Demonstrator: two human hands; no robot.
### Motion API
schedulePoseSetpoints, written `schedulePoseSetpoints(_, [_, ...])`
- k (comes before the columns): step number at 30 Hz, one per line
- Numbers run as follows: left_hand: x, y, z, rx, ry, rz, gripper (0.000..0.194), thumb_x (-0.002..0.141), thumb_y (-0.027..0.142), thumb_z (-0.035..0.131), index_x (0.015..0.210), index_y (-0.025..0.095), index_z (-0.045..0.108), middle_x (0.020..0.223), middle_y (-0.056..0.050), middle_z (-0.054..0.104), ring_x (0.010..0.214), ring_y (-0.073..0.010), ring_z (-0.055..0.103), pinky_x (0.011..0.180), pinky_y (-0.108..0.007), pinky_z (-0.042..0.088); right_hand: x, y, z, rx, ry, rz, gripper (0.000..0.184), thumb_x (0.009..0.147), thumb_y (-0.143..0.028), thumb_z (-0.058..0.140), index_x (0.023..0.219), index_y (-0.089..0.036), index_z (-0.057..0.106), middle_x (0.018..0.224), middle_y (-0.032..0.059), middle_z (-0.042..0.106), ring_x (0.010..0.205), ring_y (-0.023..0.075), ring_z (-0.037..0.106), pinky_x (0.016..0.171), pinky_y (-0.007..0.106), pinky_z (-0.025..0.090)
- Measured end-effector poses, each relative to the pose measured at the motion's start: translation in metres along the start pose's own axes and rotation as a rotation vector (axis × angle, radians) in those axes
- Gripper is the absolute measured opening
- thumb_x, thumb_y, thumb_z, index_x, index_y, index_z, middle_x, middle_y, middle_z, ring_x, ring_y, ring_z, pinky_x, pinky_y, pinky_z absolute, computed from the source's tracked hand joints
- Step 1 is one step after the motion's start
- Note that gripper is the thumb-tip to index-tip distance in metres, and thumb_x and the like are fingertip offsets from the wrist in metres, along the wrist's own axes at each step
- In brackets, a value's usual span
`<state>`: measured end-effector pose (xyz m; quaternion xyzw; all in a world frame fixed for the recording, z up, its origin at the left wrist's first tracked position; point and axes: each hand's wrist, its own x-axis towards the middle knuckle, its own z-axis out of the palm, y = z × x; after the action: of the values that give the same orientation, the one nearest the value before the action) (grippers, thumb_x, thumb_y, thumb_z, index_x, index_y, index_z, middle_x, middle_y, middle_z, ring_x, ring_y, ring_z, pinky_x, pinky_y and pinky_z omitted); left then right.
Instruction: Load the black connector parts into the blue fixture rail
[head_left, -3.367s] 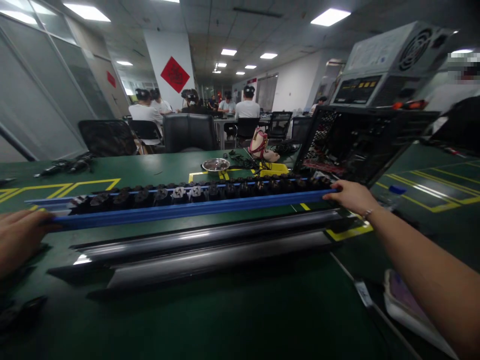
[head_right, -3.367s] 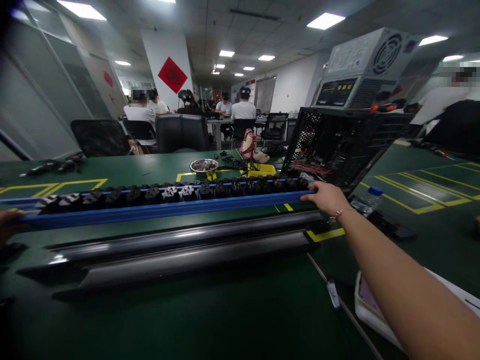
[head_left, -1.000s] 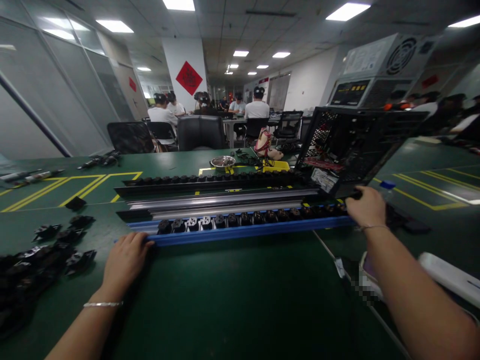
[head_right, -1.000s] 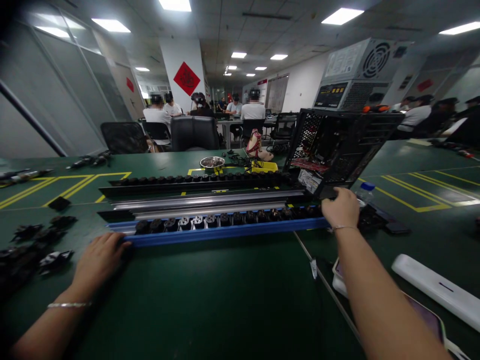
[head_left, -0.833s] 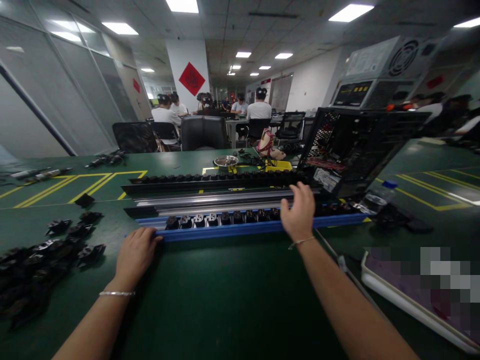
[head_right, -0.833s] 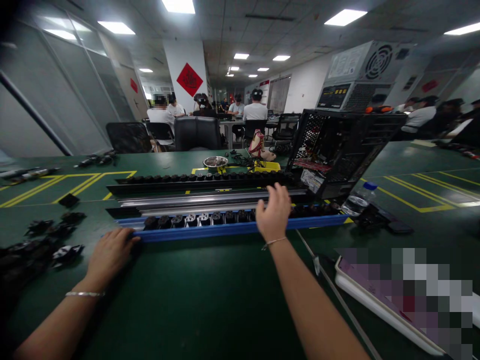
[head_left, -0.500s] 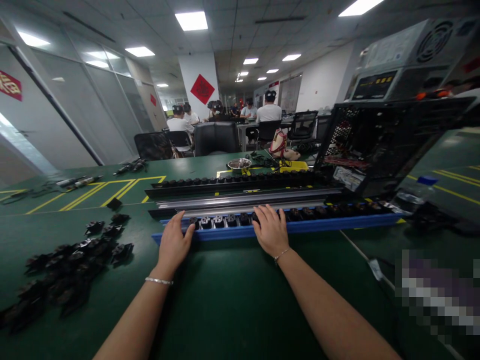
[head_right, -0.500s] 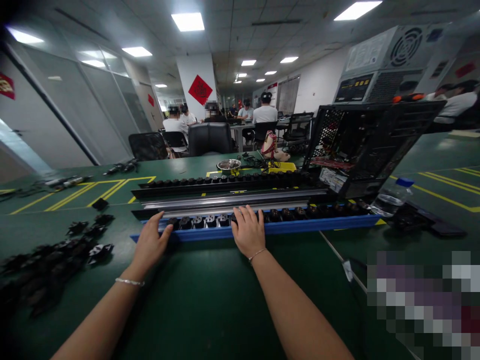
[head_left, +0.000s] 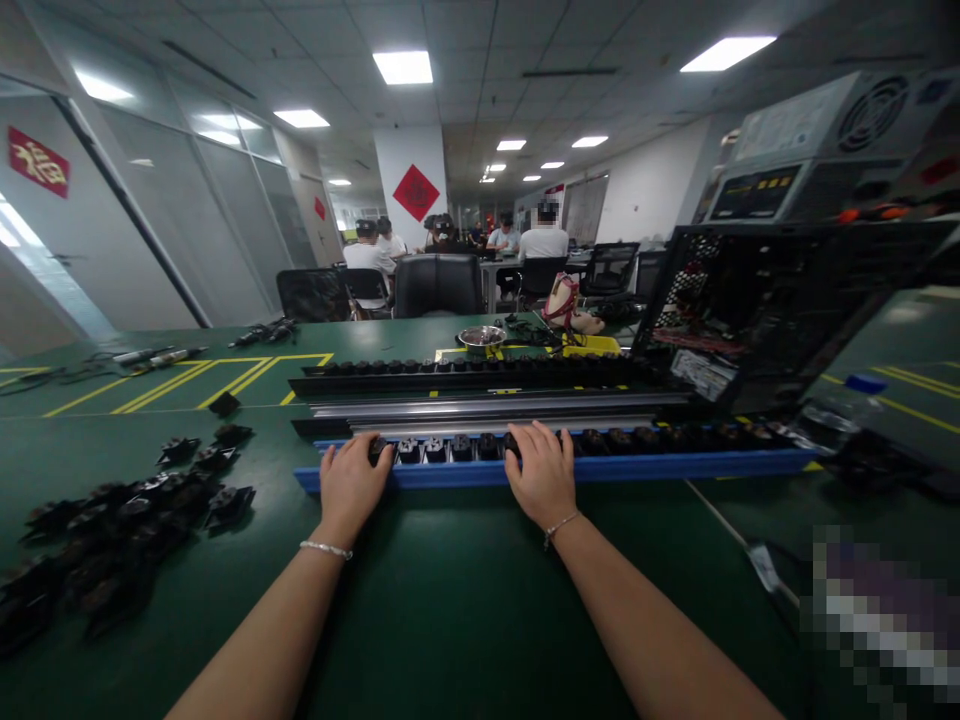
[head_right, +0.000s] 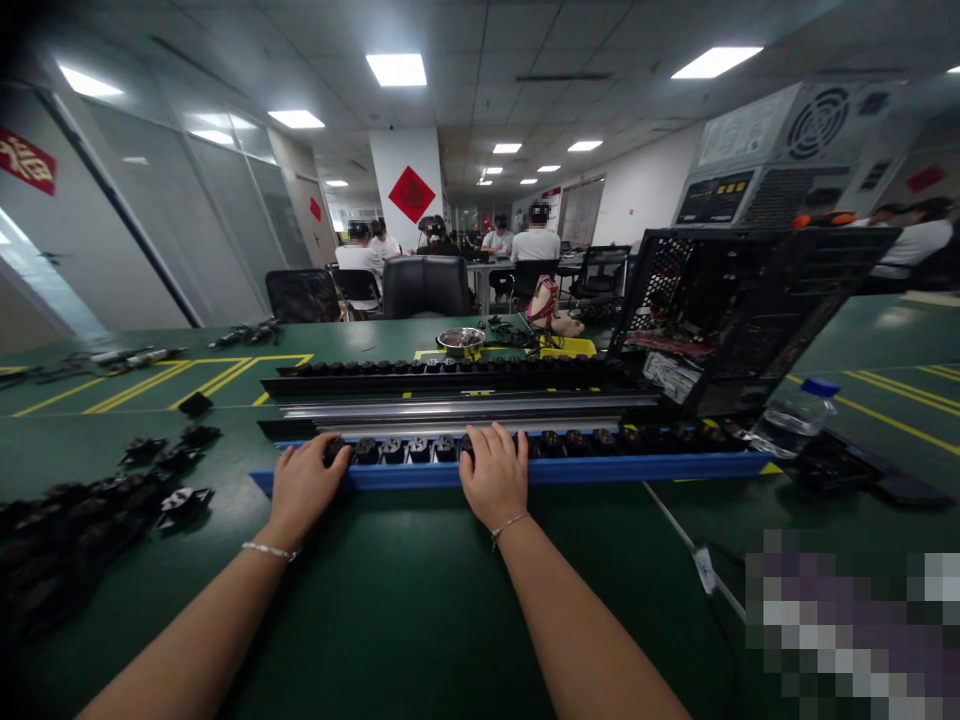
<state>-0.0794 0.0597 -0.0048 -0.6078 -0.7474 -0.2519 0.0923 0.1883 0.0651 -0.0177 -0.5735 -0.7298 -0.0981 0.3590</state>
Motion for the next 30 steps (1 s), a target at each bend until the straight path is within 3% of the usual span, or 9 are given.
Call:
schedulePoseSetpoints(8, [-0.002,-0.004,0.001,-0.021,0.041,-0.037,0.039,0.084,0.045,0.043,0.112,0.023,0.06,0.115,-0.01,0.065,0.112,-0.0251,0.055,0.109,-0.053,0.014,0.0,0.0,0.001,0.024,0.015,0.0,0.037,0.085,-0.029,0.043,0.12,-0.023,0.056,0.117,0.0065,0.062,0.121,0.0248,0.044,0.109,0.05,0.013])
schedulePoseSetpoints(13, [-0.002,-0.006,0.001,-0.017,0.059,-0.104,0.044,0.081,0.051,0.046,0.111,0.022,0.061,0.12,-0.013,0.062,0.123,-0.028,0.045,0.106,-0.062,0.011,0.001,0.0,0.001,0.012,0.005,0.005,0.037,0.086,-0.029,0.044,0.12,-0.022,0.055,0.117,0.0057,0.062,0.122,0.0241,0.043,0.11,0.049,0.012])
schedulePoseSetpoints(22, [-0.001,-0.014,-0.001,-0.083,0.047,-0.177,0.039,0.079,0.056,0.047,0.105,0.032,0.065,0.126,-0.002,0.06,0.127,-0.0316,0.037,0.103,-0.069,0.005,0.0,0.001,0.002,-0.007,0.006,0.0,0.037,0.085,-0.029,0.043,0.12,-0.023,0.055,0.117,0.0056,0.062,0.121,0.0242,0.044,0.109,0.049,0.013])
schedulePoseSetpoints(26, [0.0,-0.016,-0.004,-0.093,0.042,-0.213,0.037,0.079,0.054,0.046,0.103,0.033,0.065,0.126,-0.001,0.06,0.124,-0.0314,0.041,0.102,-0.067,0.013,0.001,0.001,0.001,0.005,0.001,0.001,0.037,0.086,-0.03,0.043,0.119,-0.023,0.055,0.118,0.0055,0.062,0.121,0.0245,0.044,0.109,0.049,0.014])
schedulePoseSetpoints(30, [0.001,-0.023,-0.005,-0.08,0.097,-0.239,0.039,0.079,0.051,0.047,0.104,0.029,0.065,0.125,-0.003,0.06,0.121,-0.0288,0.045,0.1,-0.056,0.028,0.001,0.0,0.0,-0.011,-0.01,0.005,0.037,0.086,-0.03,0.042,0.12,-0.023,0.055,0.118,0.0058,0.062,0.121,0.0246,0.044,0.109,0.049,0.014])
